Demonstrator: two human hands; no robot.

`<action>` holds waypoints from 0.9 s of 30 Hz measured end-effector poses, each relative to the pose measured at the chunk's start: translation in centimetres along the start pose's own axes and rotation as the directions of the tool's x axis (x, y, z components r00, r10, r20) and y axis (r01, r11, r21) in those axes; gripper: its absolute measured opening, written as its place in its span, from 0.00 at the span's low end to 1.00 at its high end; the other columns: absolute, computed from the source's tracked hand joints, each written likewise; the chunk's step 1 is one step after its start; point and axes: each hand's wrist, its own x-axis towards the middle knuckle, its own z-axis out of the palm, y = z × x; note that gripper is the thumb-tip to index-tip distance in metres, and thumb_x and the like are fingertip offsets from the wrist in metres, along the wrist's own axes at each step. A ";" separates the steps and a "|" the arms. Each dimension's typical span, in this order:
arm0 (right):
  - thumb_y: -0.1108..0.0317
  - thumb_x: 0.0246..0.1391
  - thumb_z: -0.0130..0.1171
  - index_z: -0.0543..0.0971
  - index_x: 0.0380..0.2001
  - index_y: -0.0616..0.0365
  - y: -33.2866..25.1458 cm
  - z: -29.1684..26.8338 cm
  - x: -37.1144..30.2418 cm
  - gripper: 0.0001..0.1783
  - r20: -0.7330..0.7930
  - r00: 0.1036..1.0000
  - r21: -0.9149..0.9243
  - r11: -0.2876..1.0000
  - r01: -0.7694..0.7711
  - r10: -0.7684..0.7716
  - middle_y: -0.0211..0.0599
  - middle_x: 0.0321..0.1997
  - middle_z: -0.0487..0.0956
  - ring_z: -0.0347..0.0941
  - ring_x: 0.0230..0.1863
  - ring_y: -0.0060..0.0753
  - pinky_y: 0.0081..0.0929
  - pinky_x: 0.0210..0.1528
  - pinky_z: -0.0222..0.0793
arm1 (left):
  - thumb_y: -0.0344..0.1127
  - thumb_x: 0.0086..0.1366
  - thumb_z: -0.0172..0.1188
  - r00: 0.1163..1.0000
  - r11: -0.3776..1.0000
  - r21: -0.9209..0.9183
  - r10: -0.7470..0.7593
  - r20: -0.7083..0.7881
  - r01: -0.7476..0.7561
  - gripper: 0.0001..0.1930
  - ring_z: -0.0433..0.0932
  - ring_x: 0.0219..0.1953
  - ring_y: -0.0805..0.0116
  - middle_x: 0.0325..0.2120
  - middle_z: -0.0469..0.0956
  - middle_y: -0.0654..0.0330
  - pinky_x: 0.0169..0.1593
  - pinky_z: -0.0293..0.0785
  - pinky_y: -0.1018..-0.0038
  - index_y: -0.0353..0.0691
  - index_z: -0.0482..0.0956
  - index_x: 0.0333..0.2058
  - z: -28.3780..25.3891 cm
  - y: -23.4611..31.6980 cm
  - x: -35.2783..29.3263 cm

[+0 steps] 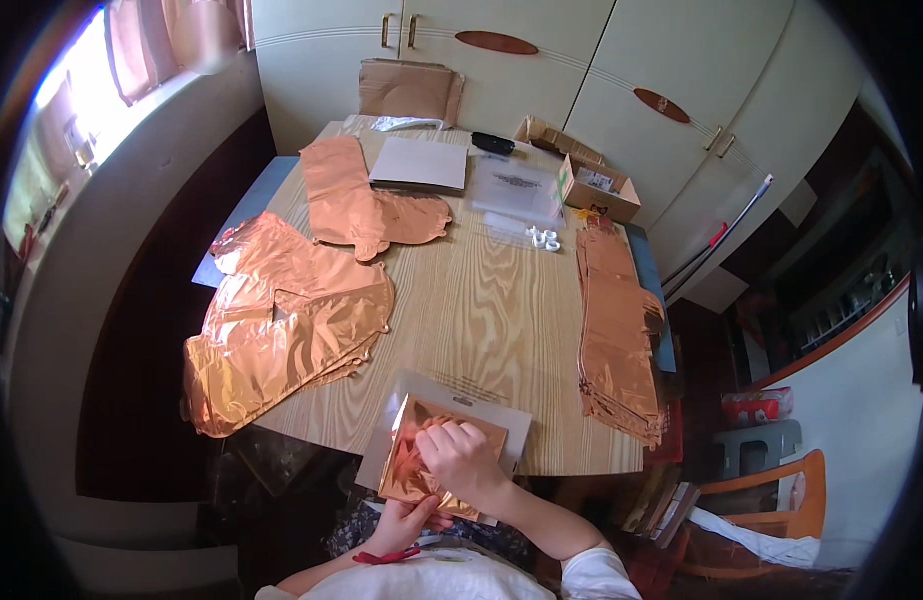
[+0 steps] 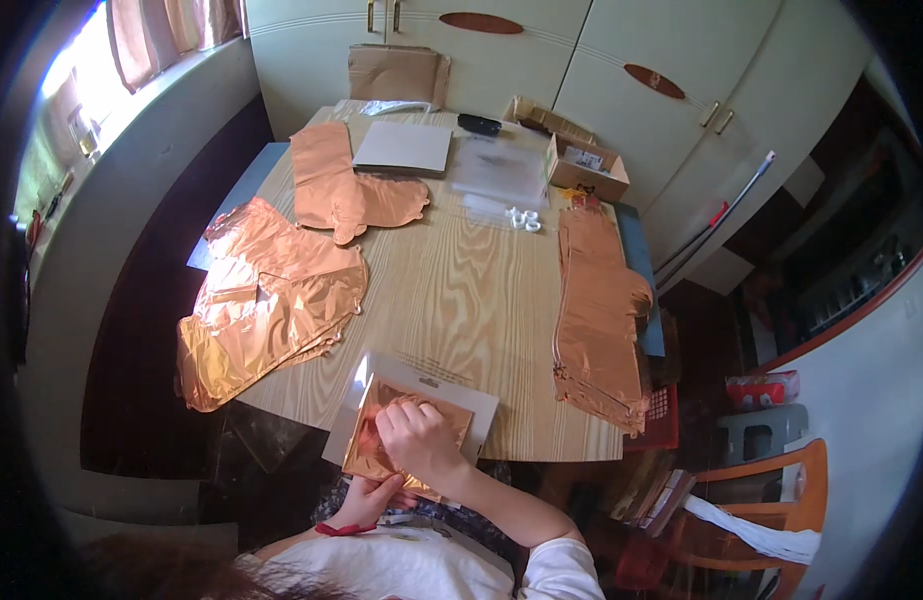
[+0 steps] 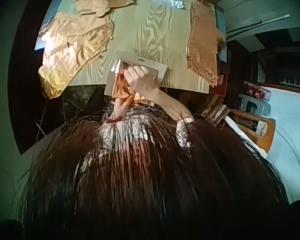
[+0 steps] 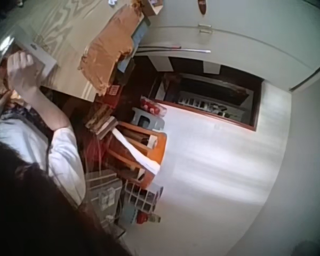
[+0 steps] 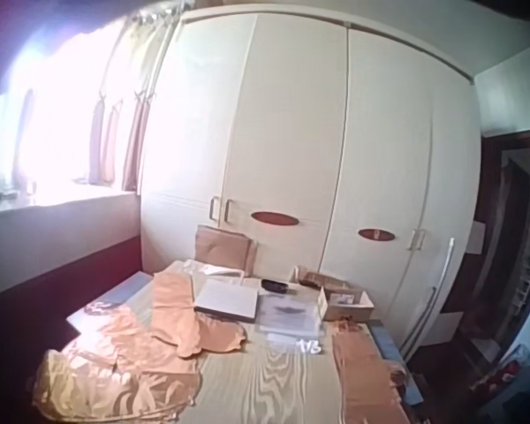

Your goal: Folding a foil balloon and inserting it into a plastic bag with a decorative card insert.

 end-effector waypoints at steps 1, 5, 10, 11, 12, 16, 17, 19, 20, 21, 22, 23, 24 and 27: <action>0.69 0.43 0.57 0.71 0.24 0.52 -0.2 0.0 -0.1 0.05 0.022 1.000 0.010 1.000 0.013 -0.013 0.27 0.24 0.70 0.72 0.29 0.26 0.25 0.31 0.69 | 0.32 0.73 0.49 1.000 1.000 -0.009 0.007 -0.006 -0.007 0.12 0.84 0.32 0.61 0.34 0.81 0.50 0.35 0.84 0.71 0.29 0.70 0.48 0.3 0.3 0.0; 0.68 0.44 0.57 0.71 0.23 0.51 -0.8 -0.2 -0.6 0.05 0.040 0.999 0.041 0.999 0.006 -0.008 0.27 0.24 0.70 0.72 0.29 0.25 0.23 0.29 0.70 | 0.33 0.73 0.49 1.000 0.999 -0.022 0.024 -0.010 -0.024 0.13 0.84 0.32 0.62 0.34 0.81 0.49 0.36 0.84 0.71 0.28 0.72 0.47 0.7 0.7 -0.1; 0.66 0.44 0.58 0.72 0.24 0.50 -0.6 -1.0 -0.8 0.05 0.039 0.999 0.019 1.000 0.019 -0.020 0.26 0.25 0.69 0.71 0.30 0.24 0.21 0.29 0.70 | 0.34 0.73 0.49 1.000 0.996 -0.084 0.009 -0.005 -0.009 0.14 0.84 0.32 0.63 0.33 0.81 0.50 0.35 0.83 0.75 0.26 0.72 0.47 0.9 0.7 -0.3; 0.66 0.44 0.58 0.72 0.24 0.50 -0.6 -1.2 -0.9 0.05 0.048 0.999 0.000 1.000 0.005 -0.005 0.26 0.25 0.69 0.71 0.30 0.24 0.21 0.29 0.70 | 0.34 0.73 0.49 1.000 0.997 -0.079 0.002 -0.019 -0.003 0.14 0.84 0.32 0.63 0.33 0.81 0.49 0.35 0.83 0.75 0.26 0.72 0.47 1.1 0.9 -0.4; 0.66 0.44 0.58 0.72 0.24 0.50 -0.5 -1.5 -1.1 0.05 0.056 0.998 -0.021 1.000 -0.009 0.010 0.26 0.25 0.70 0.71 0.30 0.24 0.21 0.29 0.70 | 0.35 0.73 0.49 0.999 0.996 -0.089 0.002 -0.039 -0.005 0.15 0.84 0.32 0.63 0.33 0.81 0.49 0.36 0.83 0.75 0.25 0.72 0.46 1.0 0.8 -0.4; 0.66 0.44 0.58 0.73 0.24 0.50 -0.6 -1.5 -1.9 0.05 0.113 0.993 -0.042 0.999 -0.019 0.024 0.26 0.25 0.70 0.71 0.30 0.25 0.20 0.29 0.71 | 0.35 0.74 0.48 0.999 0.993 -0.114 -0.014 -0.053 0.008 0.16 0.84 0.33 0.63 0.32 0.81 0.49 0.37 0.83 0.74 0.24 0.73 0.45 0.9 0.7 -0.4; 0.66 0.44 0.58 0.73 0.25 0.51 -0.8 -1.6 -2.1 0.05 0.123 0.992 -0.013 1.000 -0.022 0.023 0.26 0.25 0.70 0.72 0.30 0.25 0.21 0.28 0.70 | 0.35 0.74 0.48 0.999 0.993 -0.115 -0.022 -0.040 0.017 0.16 0.84 0.33 0.63 0.32 0.81 0.49 0.37 0.82 0.74 0.24 0.74 0.45 1.0 0.8 -0.4; 0.67 0.43 0.58 0.73 0.26 0.52 -1.4 -1.7 -2.3 0.06 0.137 0.990 0.050 0.999 -0.021 0.014 0.27 0.26 0.70 0.72 0.30 0.25 0.24 0.27 0.70 | 0.35 0.74 0.48 0.998 0.993 -0.118 -0.006 -0.055 0.000 0.16 0.84 0.33 0.63 0.33 0.81 0.48 0.38 0.82 0.74 0.23 0.74 0.45 0.9 0.6 -0.1; 0.66 0.44 0.58 0.73 0.26 0.51 -1.6 -1.8 -2.4 0.05 0.134 0.991 0.045 0.999 -0.017 0.011 0.26 0.25 0.70 0.72 0.30 0.24 0.22 0.28 0.70 | 0.35 0.74 0.48 0.998 0.993 -0.119 0.002 -0.063 -0.009 0.16 0.84 0.34 0.62 0.33 0.82 0.48 0.38 0.82 0.73 0.23 0.74 0.44 0.8 0.4 0.1; 0.66 0.44 0.58 0.73 0.25 0.50 -1.8 -1.9 -2.4 0.05 0.131 0.991 0.042 0.999 -0.011 0.006 0.26 0.25 0.70 0.72 0.31 0.24 0.21 0.28 0.70 | 0.36 0.74 0.48 0.998 0.993 -0.114 0.004 -0.064 -0.011 0.16 0.84 0.34 0.62 0.33 0.82 0.48 0.38 0.82 0.73 0.23 0.75 0.44 0.6 0.2 0.2; 0.65 0.45 0.58 0.73 0.25 0.50 -2.0 -2.0 -2.5 0.04 0.128 0.992 0.039 0.999 -0.006 0.001 0.25 0.25 0.70 0.72 0.31 0.23 0.20 0.28 0.70 | 0.36 0.74 0.48 0.998 0.994 -0.109 0.006 -0.066 -0.013 0.16 0.84 0.34 0.62 0.33 0.82 0.48 0.38 0.82 0.73 0.23 0.75 0.44 0.3 -0.1 0.3; 0.65 0.45 0.58 0.73 0.25 0.50 -2.0 -2.0 -2.4 0.04 0.129 0.992 0.045 0.999 -0.013 0.007 0.25 0.25 0.70 0.72 0.31 0.23 0.20 0.28 0.70 | 0.36 0.74 0.48 0.998 0.995 -0.104 0.008 -0.068 -0.015 0.17 0.84 0.34 0.63 0.34 0.82 0.48 0.38 0.82 0.73 0.23 0.75 0.44 0.2 -0.2 0.4; 0.65 0.45 0.58 0.73 0.25 0.50 -1.9 -2.0 -2.4 0.04 0.129 0.991 0.050 0.998 -0.022 0.016 0.25 0.25 0.70 0.72 0.31 0.23 0.20 0.28 0.70 | 0.36 0.74 0.48 0.997 0.993 -0.115 -0.019 -0.071 0.011 0.16 0.84 0.34 0.63 0.33 0.82 0.48 0.38 0.82 0.73 0.24 0.75 0.44 0.4 0.2 0.2; 0.65 0.46 0.58 0.74 0.25 0.50 -1.5 -2.0 -2.4 0.05 0.129 0.991 0.042 0.998 -0.043 0.037 0.25 0.25 0.70 0.72 0.31 0.23 0.21 0.28 0.70 | 0.37 0.74 0.49 0.993 0.991 -0.122 -0.074 -0.093 0.063 0.16 0.84 0.33 0.64 0.33 0.82 0.49 0.36 0.81 0.74 0.25 0.75 0.43 1.1 1.7 -0.6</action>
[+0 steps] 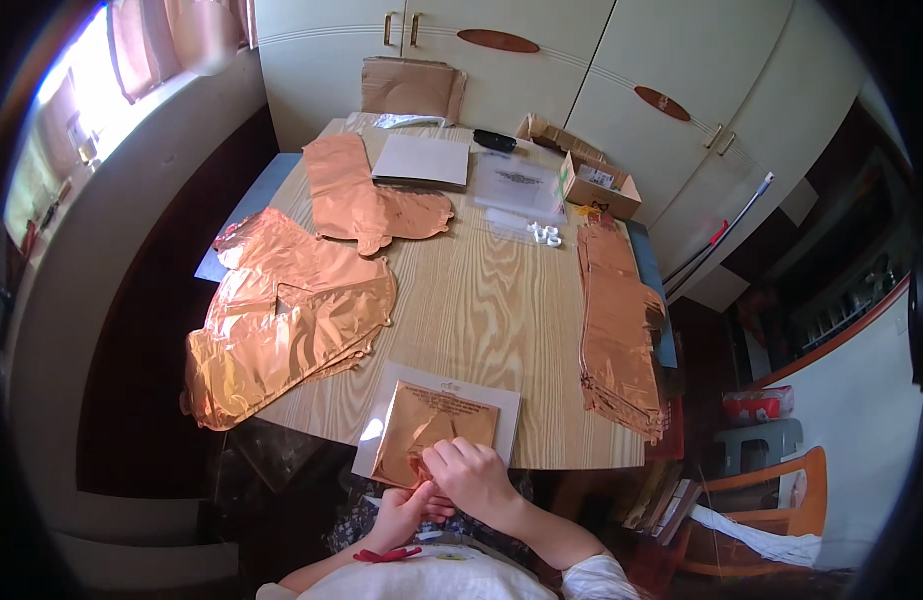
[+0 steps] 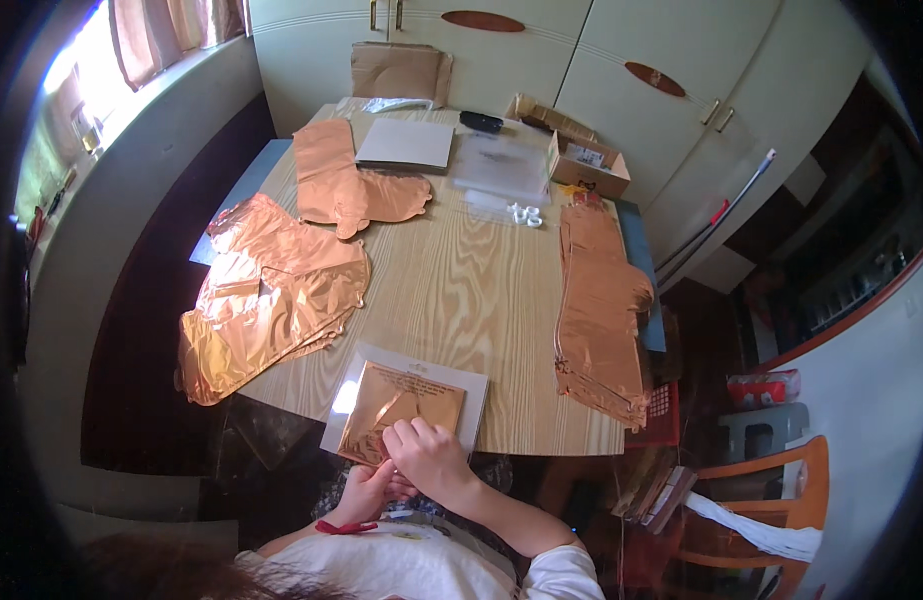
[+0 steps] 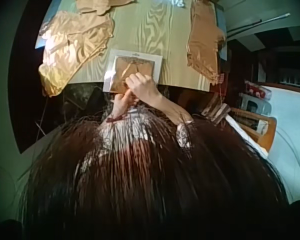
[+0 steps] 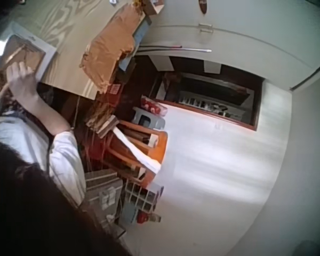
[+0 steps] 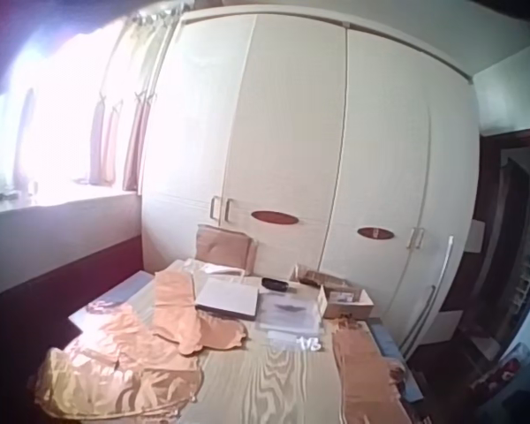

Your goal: Folding a foil balloon and inserting it into a plastic bag with a decorative card insert.

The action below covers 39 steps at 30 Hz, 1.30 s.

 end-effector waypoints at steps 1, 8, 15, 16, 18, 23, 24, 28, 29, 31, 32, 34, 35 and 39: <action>0.64 0.46 0.58 0.74 0.25 0.50 0.1 0.0 0.0 0.05 0.000 1.000 -0.007 1.000 -0.007 0.007 0.25 0.25 0.70 0.72 0.31 0.23 0.22 0.28 0.70 | 0.37 0.73 0.50 1.000 1.000 0.015 0.001 -0.016 -0.001 0.15 0.84 0.32 0.64 0.33 0.82 0.49 0.35 0.80 0.74 0.26 0.76 0.43 0.0 0.2 -0.3; 0.66 0.47 0.57 0.74 0.26 0.50 -0.3 0.4 -0.1 0.03 -0.013 1.000 0.007 1.000 -0.002 0.002 0.25 0.25 0.70 0.72 0.31 0.23 0.22 0.29 0.70 | 0.36 0.72 0.52 0.994 0.986 0.146 0.088 -0.071 -0.077 0.13 0.84 0.31 0.66 0.33 0.83 0.51 0.32 0.79 0.77 0.30 0.76 0.43 -1.1 0.4 -1.2; 0.65 0.46 0.57 0.74 0.26 0.50 -0.3 0.6 -0.6 0.05 -0.009 1.000 0.048 0.999 0.016 -0.015 0.25 0.25 0.70 0.72 0.31 0.24 0.21 0.29 0.69 | 0.37 0.73 0.51 0.993 0.987 0.130 0.107 -0.058 -0.099 0.13 0.83 0.28 0.70 0.30 0.83 0.54 0.30 0.77 0.79 0.31 0.77 0.41 -0.5 0.9 -0.5; 0.64 0.46 0.57 0.74 0.26 0.50 -0.3 0.5 -0.7 0.05 -0.008 1.000 0.066 0.998 0.013 -0.013 0.25 0.26 0.70 0.72 0.30 0.24 0.21 0.29 0.69 | 0.37 0.73 0.51 0.993 0.988 0.124 0.103 -0.059 -0.095 0.13 0.83 0.27 0.70 0.29 0.83 0.55 0.30 0.77 0.79 0.31 0.77 0.41 -0.4 1.2 -0.3; 0.66 0.46 0.58 0.75 0.29 0.51 -0.3 0.3 -0.6 0.06 0.008 1.000 0.080 0.997 -0.001 0.000 0.26 0.26 0.71 0.73 0.31 0.25 0.23 0.27 0.69 | 0.37 0.72 0.52 0.994 0.991 0.107 0.091 -0.056 -0.085 0.13 0.82 0.26 0.71 0.28 0.82 0.56 0.29 0.77 0.80 0.32 0.78 0.40 -0.2 1.4 0.0; 0.64 0.48 0.60 0.77 0.34 0.51 0.1 0.2 -0.7 0.09 0.066 0.996 0.124 0.990 -0.061 0.053 0.27 0.34 0.74 0.73 0.38 0.28 0.28 0.38 0.70 | 0.38 0.71 0.54 0.996 0.990 0.115 0.080 -0.037 -0.075 0.11 0.81 0.24 0.73 0.26 0.82 0.58 0.27 0.74 0.81 0.34 0.78 0.39 -0.5 1.1 0.5; 0.63 0.49 0.61 0.78 0.37 0.51 0.2 0.0 -0.6 0.11 0.055 0.997 0.154 0.986 -0.065 0.058 0.28 0.37 0.75 0.73 0.42 0.29 0.31 0.44 0.70 | 0.37 0.71 0.54 0.994 0.989 0.116 0.100 -0.048 -0.094 0.11 0.81 0.25 0.74 0.26 0.82 0.59 0.27 0.74 0.82 0.35 0.78 0.39 -1.1 0.5 0.5; 0.58 0.50 0.64 0.78 0.46 0.50 0.5 0.3 -1.2 0.20 -0.001 0.997 0.192 0.978 -0.078 0.079 0.33 0.51 0.75 0.69 0.57 0.37 0.42 0.62 0.61 | 0.36 0.71 0.54 0.973 0.979 0.028 0.204 -0.112 -0.202 0.09 0.80 0.26 0.75 0.27 0.81 0.60 0.28 0.73 0.82 0.36 0.77 0.38 -2.1 -0.7 0.8; 0.58 0.50 0.64 0.78 0.47 0.50 0.5 0.6 -1.3 0.20 0.010 0.997 0.192 0.978 -0.078 0.078 0.34 0.52 0.75 0.68 0.59 0.38 0.44 0.63 0.60 | 0.36 0.71 0.54 0.962 0.970 -0.017 0.236 -0.138 -0.241 0.09 0.80 0.26 0.75 0.27 0.81 0.60 0.28 0.73 0.82 0.36 0.77 0.38 -2.0 -0.6 0.8; 0.57 0.50 0.64 0.78 0.49 0.50 0.6 1.2 -1.6 0.22 0.030 0.997 0.192 0.979 -0.075 0.071 0.35 0.56 0.74 0.66 0.61 0.41 0.47 0.65 0.58 | 0.36 0.71 0.54 0.959 0.967 0.005 0.254 -0.122 -0.255 0.09 0.80 0.28 0.74 0.28 0.81 0.60 0.29 0.74 0.81 0.36 0.77 0.38 -2.0 -0.4 1.0; 0.57 0.51 0.64 0.78 0.49 0.49 0.6 1.5 -1.8 0.22 0.023 0.997 0.191 0.979 -0.073 0.070 0.35 0.56 0.74 0.66 0.61 0.41 0.47 0.64 0.59 | 0.35 0.71 0.54 0.958 0.965 0.017 0.263 -0.113 -0.263 0.09 0.80 0.29 0.74 0.28 0.81 0.60 0.30 0.74 0.81 0.36 0.77 0.38 -2.0 -0.4 1.0; 0.58 0.51 0.64 0.79 0.49 0.49 0.7 1.7 -1.9 0.21 0.005 0.998 0.179 0.981 -0.069 0.069 0.34 0.56 0.74 0.67 0.61 0.40 0.46 0.64 0.59 | 0.35 0.71 0.54 0.961 0.966 0.021 0.257 -0.104 -0.256 0.09 0.80 0.29 0.74 0.28 0.80 0.61 0.31 0.74 0.80 0.36 0.77 0.38 -2.2 -0.4 1.3; 0.58 0.52 0.64 0.79 0.49 0.49 0.8 1.8 -1.9 0.21 0.002 0.997 0.186 0.980 -0.071 0.072 0.34 0.56 0.74 0.67 0.61 0.40 0.46 0.64 0.59 | 0.36 0.71 0.54 0.962 0.967 0.023 0.253 -0.100 -0.252 0.09 0.80 0.29 0.73 0.28 0.80 0.61 0.32 0.75 0.79 0.35 0.77 0.38 -2.2 -0.4 1.4; 0.58 0.52 0.64 0.79 0.48 0.49 0.9 2.4 -2.1 0.20 -0.019 0.996 0.182 0.980 -0.080 0.084 0.34 0.55 0.75 0.67 0.60 0.39 0.46 0.63 0.60 | 0.35 0.71 0.54 0.964 0.966 0.069 0.254 -0.076 -0.249 0.09 0.80 0.29 0.74 0.27 0.80 0.61 0.32 0.75 0.79 0.35 0.77 0.37 -2.3 0.1 1.4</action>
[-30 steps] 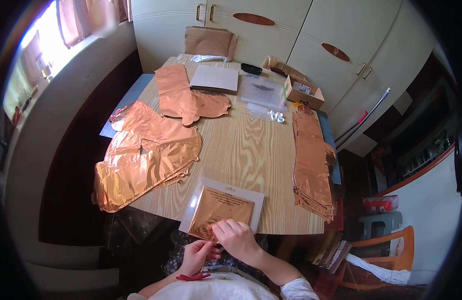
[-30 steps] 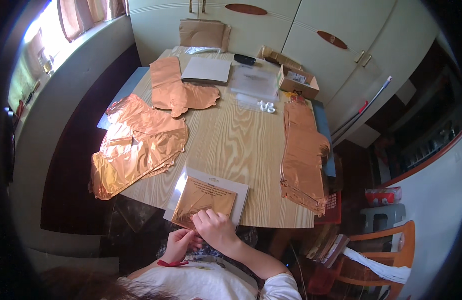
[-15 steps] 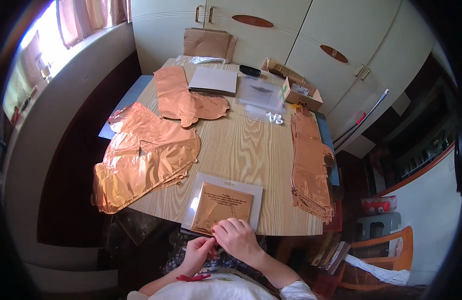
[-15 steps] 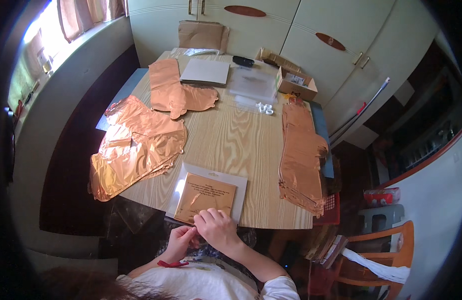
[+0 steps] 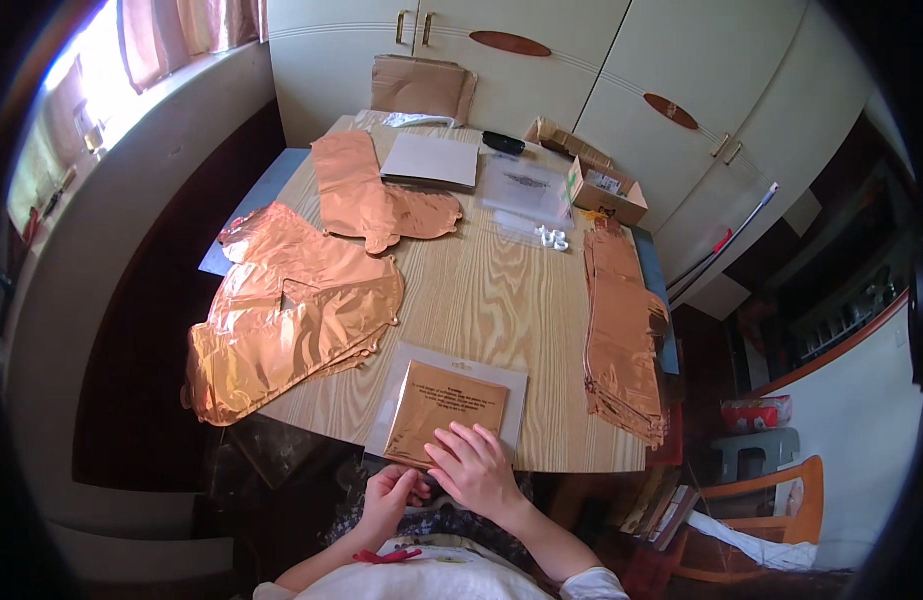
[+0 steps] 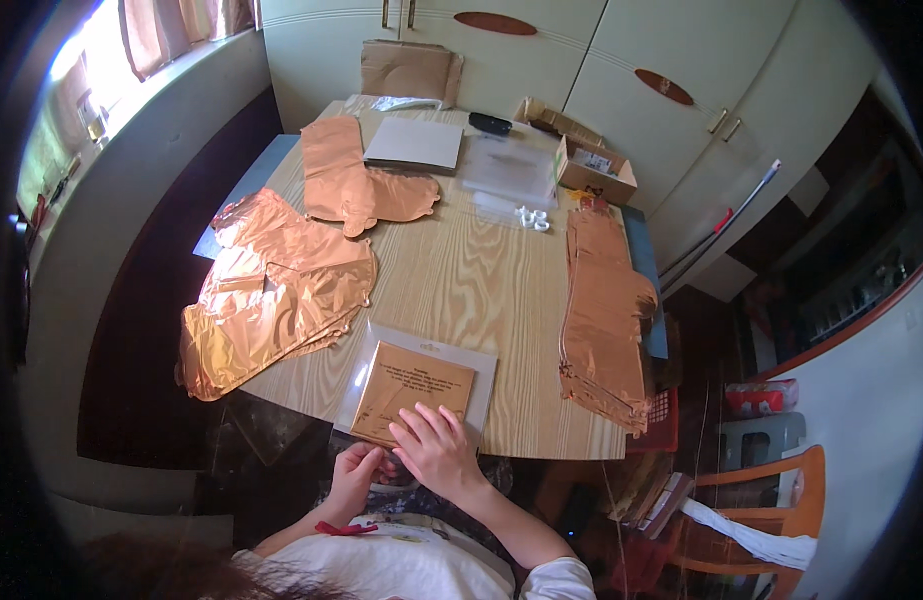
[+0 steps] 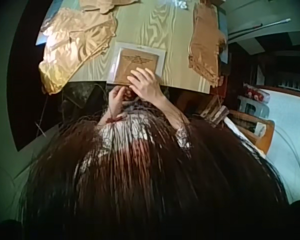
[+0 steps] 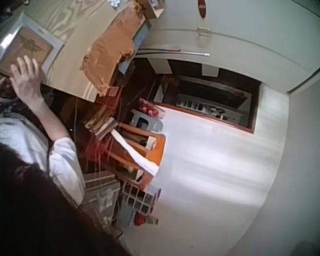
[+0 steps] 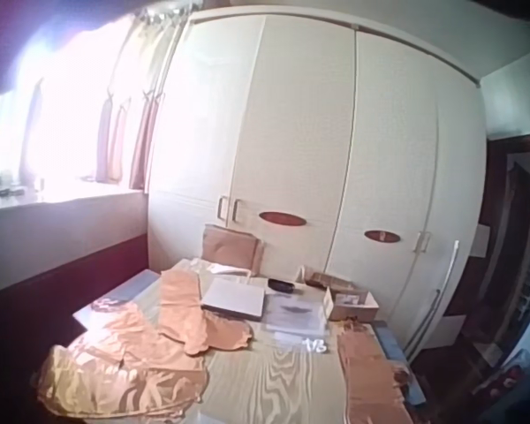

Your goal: Folding a foil balloon and inserting it into a plastic bag with a decorative card insert.

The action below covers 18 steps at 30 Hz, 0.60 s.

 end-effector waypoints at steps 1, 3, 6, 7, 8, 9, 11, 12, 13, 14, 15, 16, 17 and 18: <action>0.58 0.52 0.63 0.79 0.48 0.48 0.0 0.1 0.0 0.20 -0.008 1.000 -0.010 1.000 0.002 -0.002 0.34 0.55 0.75 0.68 0.60 0.39 0.46 0.63 0.60 | 0.35 0.71 0.53 1.000 1.000 0.008 -0.003 0.004 0.003 0.09 0.80 0.29 0.74 0.27 0.80 0.61 0.33 0.76 0.78 0.36 0.77 0.37 0.0 0.1 0.0; 0.58 0.52 0.64 0.78 0.49 0.49 -0.1 0.2 -0.1 0.21 -0.009 1.000 -0.018 1.000 0.001 -0.002 0.34 0.56 0.74 0.67 0.61 0.39 0.46 0.64 0.59 | 0.36 0.71 0.53 1.000 1.000 0.024 -0.006 0.009 0.006 0.09 0.80 0.29 0.74 0.26 0.80 0.61 0.33 0.76 0.78 0.36 0.77 0.36 -0.1 0.2 0.1; 0.58 0.51 0.64 0.79 0.49 0.49 -0.2 0.4 0.0 0.20 -0.021 1.000 -0.026 1.000 -0.008 0.007 0.33 0.55 0.75 0.68 0.60 0.38 0.45 0.64 0.59 | 0.36 0.71 0.53 1.000 0.999 0.039 -0.006 0.012 0.005 0.10 0.79 0.28 0.74 0.26 0.80 0.60 0.33 0.77 0.78 0.35 0.77 0.36 -0.3 0.4 0.3; 0.58 0.51 0.64 0.79 0.48 0.49 -0.2 0.5 0.0 0.20 -0.028 1.000 -0.029 0.999 -0.014 0.013 0.32 0.54 0.76 0.68 0.59 0.39 0.45 0.63 0.60 | 0.35 0.71 0.53 1.000 0.999 0.041 -0.007 0.012 0.007 0.10 0.79 0.28 0.74 0.26 0.80 0.60 0.33 0.77 0.78 0.34 0.77 0.36 -0.3 0.5 0.3; 0.58 0.51 0.64 0.79 0.49 0.49 -0.2 0.6 0.0 0.21 -0.034 0.999 -0.037 0.999 -0.018 0.017 0.32 0.54 0.76 0.68 0.59 0.38 0.45 0.63 0.60 | 0.35 0.71 0.53 1.000 0.999 0.044 -0.009 0.013 0.008 0.10 0.79 0.28 0.74 0.26 0.80 0.60 0.33 0.77 0.78 0.33 0.77 0.36 -0.3 0.6 0.4; 0.58 0.51 0.65 0.79 0.49 0.49 -0.2 0.8 -0.1 0.21 -0.041 0.999 -0.044 0.999 -0.021 0.019 0.32 0.54 0.76 0.68 0.59 0.38 0.45 0.63 0.60 | 0.35 0.71 0.53 1.000 0.999 0.052 -0.016 0.002 0.016 0.10 0.79 0.28 0.74 0.26 0.80 0.60 0.33 0.77 0.78 0.33 0.77 0.36 -0.3 0.7 0.4; 0.57 0.50 0.65 0.78 0.49 0.49 0.0 1.0 -0.1 0.22 -0.048 0.998 -0.050 0.998 -0.032 0.030 0.32 0.54 0.76 0.68 0.59 0.39 0.45 0.63 0.60 | 0.35 0.71 0.53 0.999 0.997 0.068 -0.030 -0.018 0.032 0.11 0.79 0.27 0.74 0.25 0.80 0.60 0.32 0.77 0.78 0.33 0.77 0.36 -0.2 0.9 0.6; 0.56 0.50 0.65 0.78 0.50 0.48 0.2 1.0 -0.1 0.23 -0.048 0.998 -0.047 0.998 -0.040 0.037 0.33 0.54 0.76 0.68 0.59 0.39 0.46 0.64 0.59 | 0.36 0.71 0.53 0.999 0.997 0.075 -0.034 -0.024 0.035 0.11 0.79 0.27 0.74 0.25 0.80 0.60 0.32 0.77 0.78 0.33 0.77 0.36 -0.1 1.1 0.6; 0.55 0.50 0.65 0.78 0.50 0.48 0.3 1.0 -0.1 0.24 -0.049 0.998 -0.043 0.998 -0.047 0.045 0.33 0.54 0.75 0.68 0.59 0.40 0.47 0.64 0.59 | 0.36 0.71 0.54 0.999 0.996 0.082 -0.037 -0.029 0.039 0.11 0.79 0.26 0.74 0.25 0.80 0.60 0.32 0.77 0.78 0.33 0.78 0.36 -0.1 1.3 0.6; 0.54 0.50 0.66 0.78 0.50 0.48 0.3 0.8 0.0 0.24 -0.049 0.997 -0.051 0.997 -0.055 0.053 0.33 0.55 0.75 0.68 0.60 0.40 0.48 0.64 0.59 | 0.36 0.71 0.54 0.999 0.995 0.089 -0.040 -0.034 0.043 0.11 0.79 0.26 0.74 0.24 0.80 0.60 0.31 0.77 0.78 0.33 0.78 0.36 -0.1 1.4 0.6; 0.53 0.49 0.66 0.78 0.50 0.48 0.3 0.5 0.1 0.25 -0.048 0.997 -0.058 0.996 -0.063 0.060 0.34 0.55 0.75 0.67 0.60 0.41 0.50 0.64 0.58 | 0.36 0.71 0.54 0.999 0.996 0.087 -0.034 -0.037 0.037 0.11 0.79 0.26 0.74 0.24 0.80 0.60 0.31 0.77 0.79 0.33 0.78 0.36 -0.1 1.5 0.6; 0.52 0.49 0.66 0.78 0.50 0.48 0.3 0.2 0.2 0.26 -0.048 0.997 -0.066 0.995 -0.071 0.068 0.34 0.55 0.75 0.67 0.60 0.42 0.51 0.64 0.58 | 0.36 0.71 0.54 0.999 0.996 0.085 -0.027 -0.040 0.031 0.11 0.79 0.26 0.74 0.24 0.80 0.60 0.31 0.76 0.79 0.33 0.78 0.36 -0.3 1.5 0.6; 0.51 0.49 0.66 0.78 0.50 0.49 0.4 0.0 0.2 0.27 -0.042 0.997 -0.070 0.995 -0.074 0.071 0.35 0.56 0.74 0.66 0.60 0.42 0.53 0.64 0.57 | 0.36 0.71 0.54 0.999 0.996 0.083 -0.021 -0.043 0.024 0.11 0.79 0.26 0.74 0.24 0.80 0.60 0.31 0.76 0.79 0.33 0.78 0.36 -0.4 1.5 0.7; 0.50 0.48 0.66 0.78 0.50 0.49 0.6 -0.2 0.2 0.27 -0.035 0.997 -0.075 0.994 -0.077 0.074 0.35 0.56 0.74 0.66 0.61 0.43 0.54 0.64 0.57 | 0.36 0.71 0.54 0.999 0.996 0.090 -0.008 -0.042 0.012 0.11 0.79 0.26 0.75 0.23 0.80 0.61 0.30 0.75 0.80 0.33 0.78 0.35 -0.4 1.5 0.8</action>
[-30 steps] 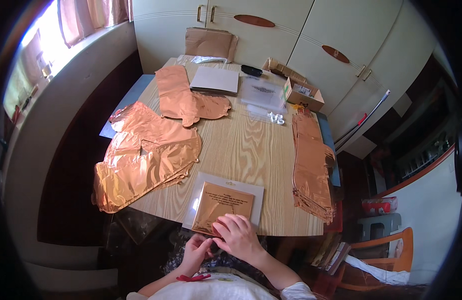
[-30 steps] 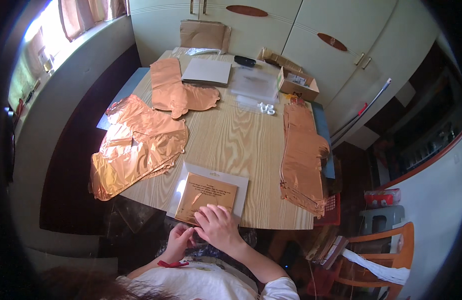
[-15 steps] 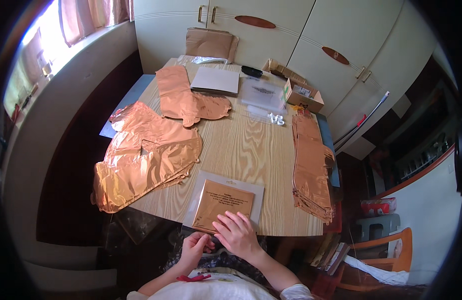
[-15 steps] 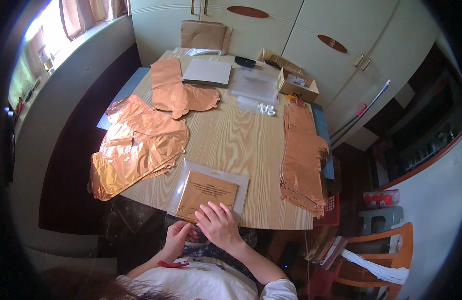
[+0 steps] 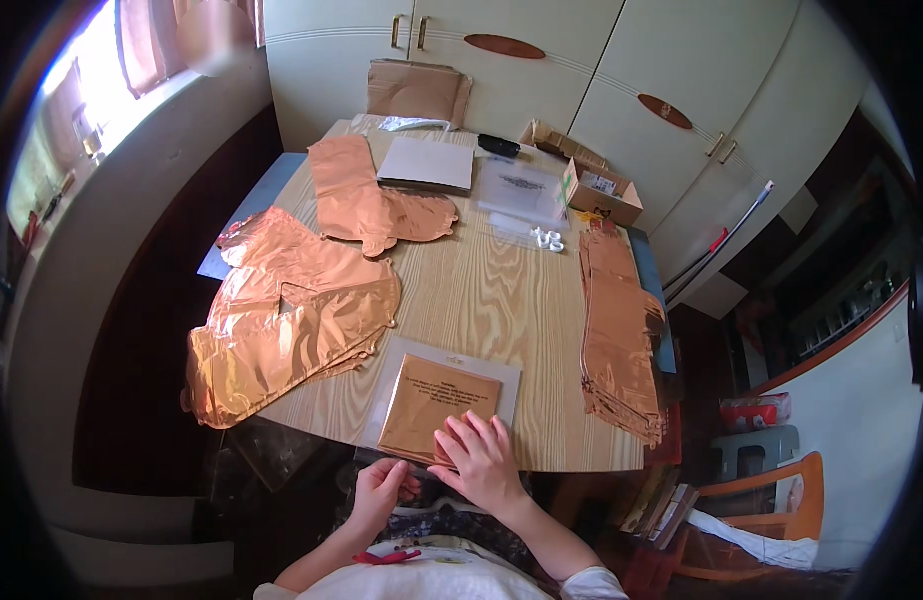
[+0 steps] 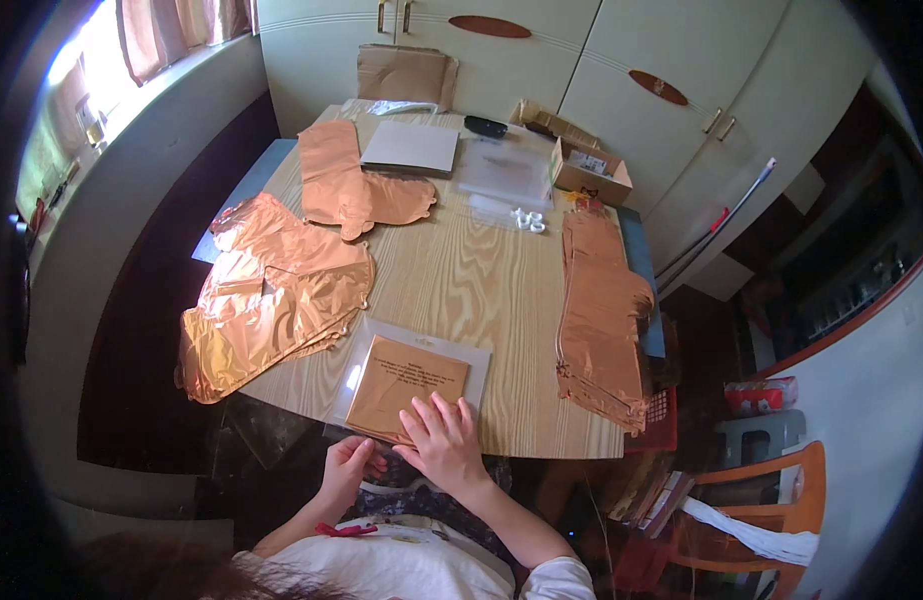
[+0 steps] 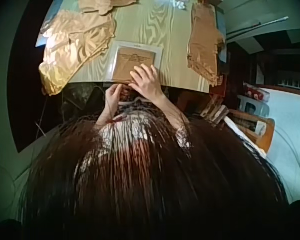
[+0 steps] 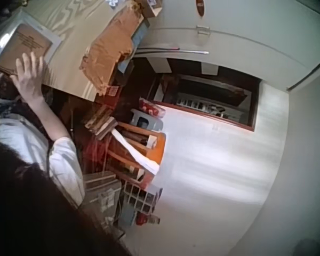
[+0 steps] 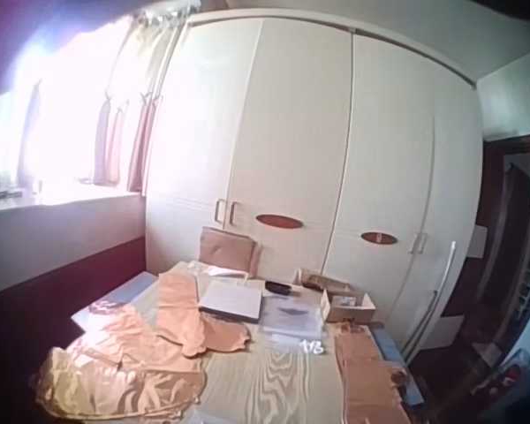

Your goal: Folding a foil balloon and inserting it into a plastic bag with a decorative card insert.

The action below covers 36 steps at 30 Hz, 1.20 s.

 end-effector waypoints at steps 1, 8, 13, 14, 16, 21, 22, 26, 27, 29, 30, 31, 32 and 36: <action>0.49 0.48 0.66 0.78 0.50 0.50 0.1 -0.1 0.0 0.28 0.006 1.000 -0.005 1.000 -0.003 0.003 0.36 0.56 0.74 0.66 0.61 0.44 0.55 0.64 0.57 | 0.36 0.71 0.54 1.000 1.000 0.006 0.013 0.000 -0.013 0.11 0.78 0.25 0.75 0.23 0.80 0.61 0.30 0.75 0.80 0.34 0.78 0.35 0.0 0.0 0.1; 0.49 0.49 0.65 0.78 0.50 0.50 -0.2 0.8 -0.4 0.27 -0.028 0.999 -0.020 0.999 -0.041 0.041 0.36 0.56 0.74 0.65 0.61 0.45 0.56 0.65 0.53 | 0.37 0.70 0.55 0.999 0.999 0.016 0.048 0.006 -0.048 0.10 0.76 0.24 0.78 0.22 0.79 0.63 0.28 0.71 0.81 0.37 0.77 0.31 0.5 -0.3 0.5; 0.51 0.50 0.65 0.78 0.49 0.50 -0.5 1.0 -0.6 0.26 -0.053 0.997 -0.005 0.998 -0.063 0.063 0.36 0.56 0.74 0.66 0.61 0.44 0.57 0.65 0.53 | 0.36 0.69 0.55 0.998 0.998 0.031 0.057 0.021 -0.058 0.10 0.77 0.24 0.78 0.21 0.78 0.63 0.28 0.71 0.81 0.37 0.75 0.29 0.1 -0.5 0.7; 0.50 0.49 0.66 0.78 0.49 0.50 -0.5 1.0 -0.6 0.26 -0.055 0.997 -0.018 0.998 -0.062 0.061 0.36 0.56 0.74 0.66 0.61 0.44 0.57 0.65 0.53 | 0.36 0.69 0.55 0.998 0.998 0.031 0.059 0.022 -0.060 0.10 0.77 0.24 0.77 0.22 0.78 0.63 0.28 0.71 0.82 0.37 0.75 0.29 0.1 -0.5 0.7; 0.50 0.48 0.66 0.78 0.49 0.50 -0.7 1.2 -0.8 0.26 -0.058 0.997 -0.042 0.997 -0.062 0.059 0.35 0.57 0.74 0.66 0.61 0.44 0.57 0.65 0.53 | 0.35 0.69 0.56 0.998 0.997 -0.023 0.068 0.006 -0.067 0.09 0.78 0.26 0.76 0.24 0.79 0.62 0.30 0.74 0.80 0.37 0.75 0.30 0.0 -1.0 0.7; 0.47 0.47 0.66 0.77 0.50 0.49 -2.9 0.5 -1.6 0.29 0.004 0.998 -0.023 0.997 -0.068 0.068 0.35 0.58 0.73 0.66 0.61 0.43 0.57 0.64 0.54 | 0.31 0.68 0.56 0.996 0.966 -0.242 0.090 -0.022 -0.092 0.06 0.81 0.32 0.70 0.34 0.80 0.56 0.38 0.80 0.74 0.34 0.74 0.39 0.2 -2.1 -0.2; 0.47 0.46 0.66 0.77 0.50 0.49 -3.2 0.2 -1.7 0.30 0.020 0.997 0.000 0.997 -0.072 0.072 0.35 0.58 0.73 0.66 0.61 0.42 0.57 0.63 0.55 | 0.30 0.68 0.56 0.998 0.947 -0.316 0.064 -0.013 -0.064 0.07 0.81 0.34 0.69 0.36 0.80 0.55 0.39 0.81 0.73 0.33 0.74 0.41 0.8 -1.6 -0.7; 0.46 0.47 0.66 0.78 0.50 0.49 -3.6 -1.3 -1.8 0.29 0.066 0.996 0.115 0.992 -0.059 0.051 0.34 0.59 0.73 0.67 0.60 0.40 0.50 0.63 0.58 | 0.29 0.68 0.55 0.997 0.919 -0.391 0.069 0.031 -0.052 0.11 0.82 0.37 0.68 0.40 0.81 0.53 0.41 0.81 0.73 0.30 0.74 0.46 0.1 -3.0 -1.1; 0.49 0.49 0.66 0.79 0.48 0.50 -3.1 -2.4 -1.2 0.26 0.049 0.997 0.187 0.980 -0.070 0.062 0.36 0.57 0.74 0.69 0.59 0.41 0.42 0.61 0.63 | 0.30 0.68 0.56 0.999 0.930 -0.366 0.048 0.021 -0.037 0.10 0.82 0.36 0.68 0.37 0.81 0.54 0.40 0.81 0.73 0.29 0.76 0.44 0.5 -2.5 -1.0; 0.52 0.51 0.65 0.78 0.49 0.52 -0.9 -2.3 -0.5 0.25 0.008 0.997 0.221 0.972 -0.077 0.077 0.38 0.55 0.76 0.70 0.58 0.42 0.41 0.60 0.64 | 0.30 0.68 0.56 0.999 0.956 -0.293 0.039 0.031 -0.028 0.10 0.82 0.36 0.68 0.36 0.82 0.53 0.39 0.81 0.72 0.28 0.77 0.42 -0.4 -2.7 -1.0; 0.54 0.52 0.64 0.78 0.49 0.53 0.6 -2.1 -0.1 0.24 -0.012 0.996 0.235 0.968 -0.085 0.090 0.38 0.54 0.76 0.70 0.57 0.42 0.40 0.60 0.65 | 0.31 0.68 0.56 0.999 0.967 -0.256 0.032 0.042 -0.020 0.10 0.82 0.35 0.68 0.35 0.82 0.53 0.39 0.81 0.72 0.28 0.77 0.41 -0.9 -2.8 -0.9; 0.56 0.53 0.64 0.78 0.49 0.54 2.2 -2.2 0.8 0.22 -0.029 0.991 0.269 0.956 -0.119 0.132 0.39 0.53 0.77 0.72 0.56 0.44 0.39 0.58 0.67 | 0.31 0.68 0.57 0.997 0.970 -0.243 0.039 0.060 -0.024 0.10 0.82 0.35 0.68 0.35 0.82 0.54 0.39 0.81 0.72 0.28 0.78 0.41 -1.2 -2.8 -1.0; 0.59 0.54 0.63 0.78 0.48 0.56 3.8 -2.2 1.8 0.20 -0.045 0.984 0.308 0.939 -0.150 0.172 0.40 0.52 0.78 0.73 0.54 0.46 0.38 0.56 0.69 | 0.31 0.68 0.57 0.996 0.973 -0.230 0.047 0.075 -0.029 0.10 0.82 0.35 0.68 0.35 0.82 0.54 0.39 0.81 0.71 0.28 0.78 0.40 -1.6 -2.7 -1.1; 0.59 0.60 0.59 0.77 0.50 0.62 9.1 -0.6 3.6 0.20 0.208 0.915 0.680 0.621 -0.389 0.345 0.39 0.47 0.80 0.77 0.45 0.34 0.29 0.49 0.72 | 0.30 0.67 0.59 0.977 0.992 -0.102 0.091 0.193 -0.072 0.11 0.82 0.36 0.69 0.36 0.82 0.55 0.41 0.81 0.71 0.28 0.79 0.42 -3.9 -3.6 -0.4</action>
